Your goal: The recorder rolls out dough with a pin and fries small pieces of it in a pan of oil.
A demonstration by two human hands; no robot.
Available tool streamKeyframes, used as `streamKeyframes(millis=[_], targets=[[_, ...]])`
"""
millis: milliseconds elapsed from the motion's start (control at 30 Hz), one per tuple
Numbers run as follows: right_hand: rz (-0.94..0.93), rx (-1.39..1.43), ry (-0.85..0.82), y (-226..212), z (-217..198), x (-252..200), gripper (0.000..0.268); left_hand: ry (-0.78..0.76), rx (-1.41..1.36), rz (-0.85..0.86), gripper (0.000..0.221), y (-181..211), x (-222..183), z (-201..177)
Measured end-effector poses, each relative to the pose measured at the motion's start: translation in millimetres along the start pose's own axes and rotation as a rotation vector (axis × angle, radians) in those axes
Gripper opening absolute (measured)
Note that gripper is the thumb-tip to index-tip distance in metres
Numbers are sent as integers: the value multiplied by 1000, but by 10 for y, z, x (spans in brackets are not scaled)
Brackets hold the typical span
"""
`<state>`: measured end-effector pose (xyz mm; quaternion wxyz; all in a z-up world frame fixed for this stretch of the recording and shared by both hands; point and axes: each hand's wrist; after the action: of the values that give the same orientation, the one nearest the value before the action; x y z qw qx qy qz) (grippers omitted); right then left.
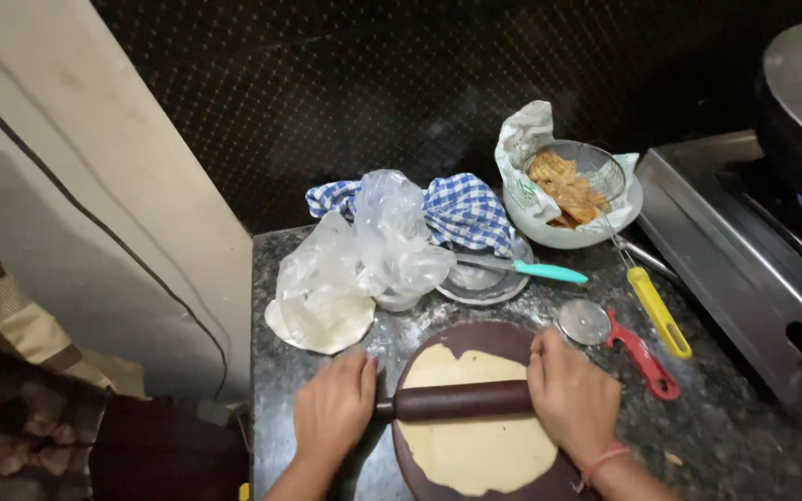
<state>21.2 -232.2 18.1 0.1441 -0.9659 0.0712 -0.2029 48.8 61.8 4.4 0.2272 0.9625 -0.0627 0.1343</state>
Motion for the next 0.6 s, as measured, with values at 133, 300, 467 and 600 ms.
streamKeyframes(millis=[133, 300, 467, 600], targets=[[-104, 69, 56, 17, -155, -358, 8, 123, 129, 108, 26, 23, -457, -60], [-140, 49, 78, 110, -224, -654, 9, 233, 219, 159, 25, 23, -867, -34], [-183, 76, -95, 324, -242, -715, 14, -14, 279, 12, 36, -15, -1052, 60], [-63, 76, -83, 449, -394, -633, 16, -226, 308, -113, 47, 157, -1038, 194]])
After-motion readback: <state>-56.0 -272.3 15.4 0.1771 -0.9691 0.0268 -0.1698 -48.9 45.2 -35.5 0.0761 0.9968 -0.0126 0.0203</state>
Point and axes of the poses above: each hand's wrist, its own x-axis towards the middle knuckle, its own z-axis out of the palm, y = z × x
